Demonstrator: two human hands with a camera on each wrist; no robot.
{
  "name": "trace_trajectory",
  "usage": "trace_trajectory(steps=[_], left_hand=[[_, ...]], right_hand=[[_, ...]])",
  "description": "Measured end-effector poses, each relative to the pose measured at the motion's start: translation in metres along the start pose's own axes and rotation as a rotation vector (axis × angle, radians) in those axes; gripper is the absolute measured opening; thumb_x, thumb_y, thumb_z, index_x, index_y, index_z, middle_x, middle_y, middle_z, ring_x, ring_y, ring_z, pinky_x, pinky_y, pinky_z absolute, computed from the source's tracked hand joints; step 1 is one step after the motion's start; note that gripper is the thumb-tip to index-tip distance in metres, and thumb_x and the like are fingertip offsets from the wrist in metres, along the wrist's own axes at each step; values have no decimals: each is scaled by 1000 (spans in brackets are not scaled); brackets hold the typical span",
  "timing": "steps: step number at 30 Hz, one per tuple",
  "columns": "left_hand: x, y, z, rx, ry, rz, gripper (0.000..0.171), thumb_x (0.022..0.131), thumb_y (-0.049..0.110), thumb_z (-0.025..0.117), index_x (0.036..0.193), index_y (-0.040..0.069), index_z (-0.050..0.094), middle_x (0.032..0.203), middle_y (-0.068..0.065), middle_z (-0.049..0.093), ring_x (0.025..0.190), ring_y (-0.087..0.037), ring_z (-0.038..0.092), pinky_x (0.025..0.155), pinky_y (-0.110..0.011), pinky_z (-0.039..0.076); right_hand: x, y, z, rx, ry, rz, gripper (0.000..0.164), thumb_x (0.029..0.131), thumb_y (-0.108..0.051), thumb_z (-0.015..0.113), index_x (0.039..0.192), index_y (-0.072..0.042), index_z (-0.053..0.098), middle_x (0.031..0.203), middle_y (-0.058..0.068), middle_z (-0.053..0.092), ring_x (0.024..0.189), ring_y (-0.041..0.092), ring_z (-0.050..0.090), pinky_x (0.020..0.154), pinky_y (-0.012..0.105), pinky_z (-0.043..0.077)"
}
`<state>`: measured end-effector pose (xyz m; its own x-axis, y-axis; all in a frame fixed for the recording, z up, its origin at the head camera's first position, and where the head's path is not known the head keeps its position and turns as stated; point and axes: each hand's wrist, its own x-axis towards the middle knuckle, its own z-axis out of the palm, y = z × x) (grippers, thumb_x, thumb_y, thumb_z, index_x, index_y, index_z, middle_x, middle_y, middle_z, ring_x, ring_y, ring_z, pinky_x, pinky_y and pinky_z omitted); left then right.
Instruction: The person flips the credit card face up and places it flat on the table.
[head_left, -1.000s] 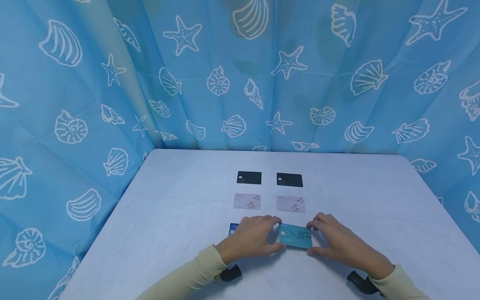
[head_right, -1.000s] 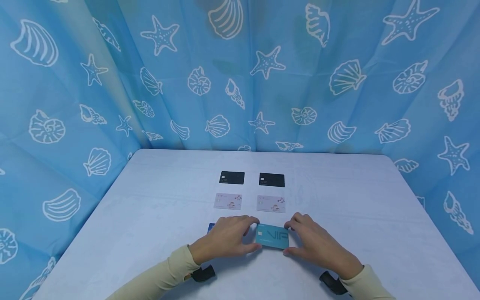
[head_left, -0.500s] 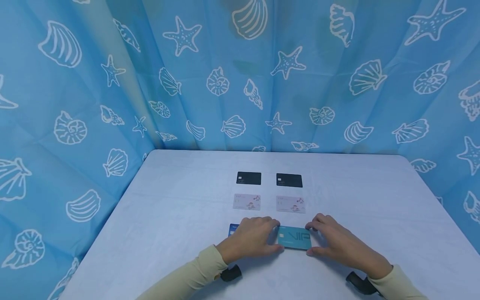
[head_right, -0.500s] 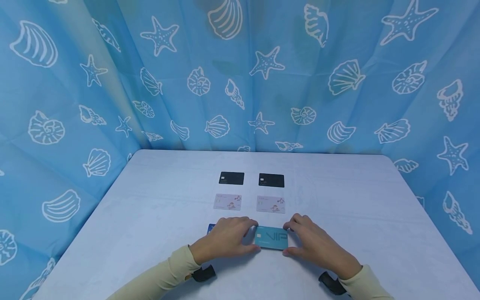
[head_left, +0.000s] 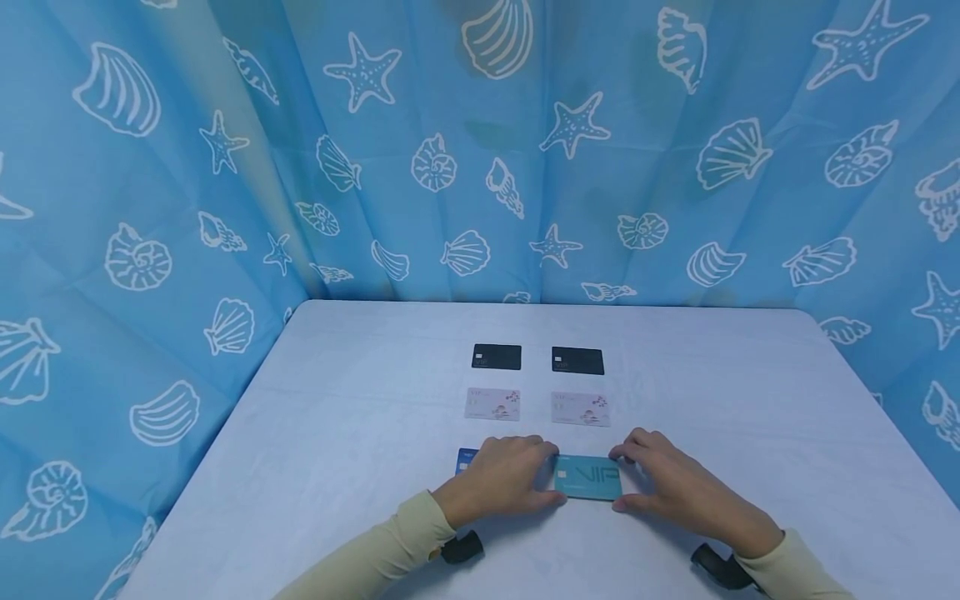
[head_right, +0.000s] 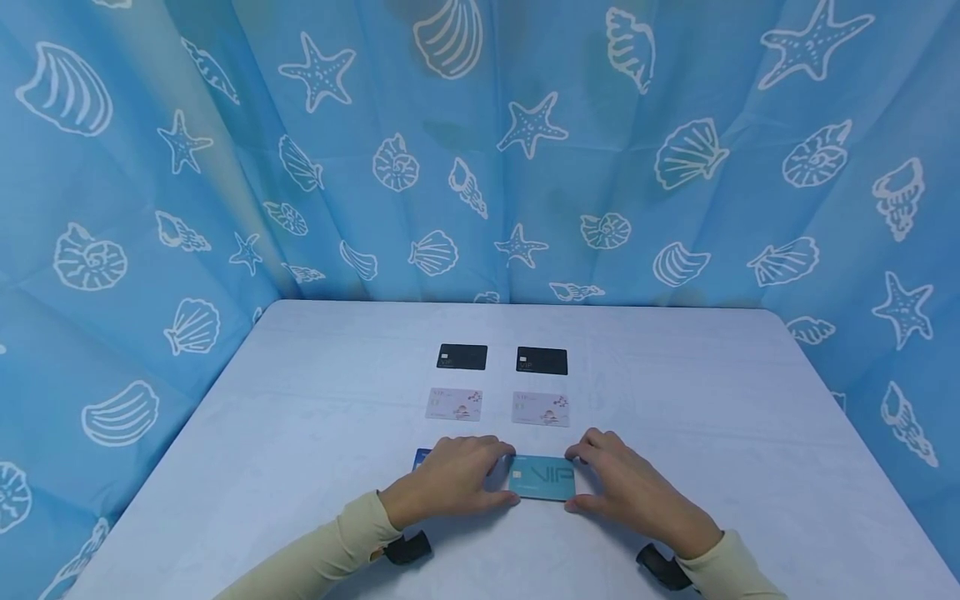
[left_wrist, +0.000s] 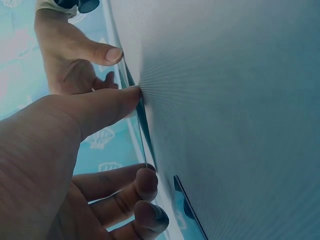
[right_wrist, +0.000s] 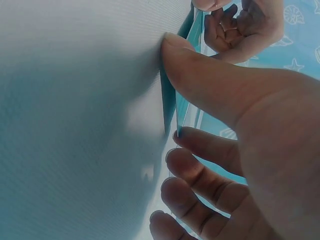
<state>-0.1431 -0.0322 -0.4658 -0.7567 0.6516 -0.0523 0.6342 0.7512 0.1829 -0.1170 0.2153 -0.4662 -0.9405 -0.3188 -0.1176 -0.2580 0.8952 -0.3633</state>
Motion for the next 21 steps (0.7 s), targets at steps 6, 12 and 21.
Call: trace_trajectory(steps=[6, 12, 21], left_hand=[[0, -1, 1, 1, -5, -4, 61, 85, 59, 67, 133, 22, 60, 123, 5, 69, 98, -10, 66, 77, -24, 52], [1, -1, 2, 3, -4, -2, 61, 86, 59, 66, 133, 22, 60, 119, 6, 69, 89, -8, 62, 69, -20, 47], [1, 0, 3, 17, -4, -3, 62, 86, 60, 65, 134, 23, 59, 118, 7, 69, 88, -7, 61, 67, -20, 44]], right_hand=[[0, 1, 1, -2, -6, 4, 65, 66, -44, 88, 121, -17, 66, 111, -5, 59, 103, 14, 53, 98, 46, 51], [0, 2, 2, 4, -15, 6, 62, 68, -44, 87, 119, -18, 66, 110, -5, 59, 102, 14, 52, 97, 45, 52], [1, 3, 2, 11, -17, 0, 62, 68, -45, 87, 119, -17, 66, 110, -5, 59, 102, 15, 51, 97, 46, 51]])
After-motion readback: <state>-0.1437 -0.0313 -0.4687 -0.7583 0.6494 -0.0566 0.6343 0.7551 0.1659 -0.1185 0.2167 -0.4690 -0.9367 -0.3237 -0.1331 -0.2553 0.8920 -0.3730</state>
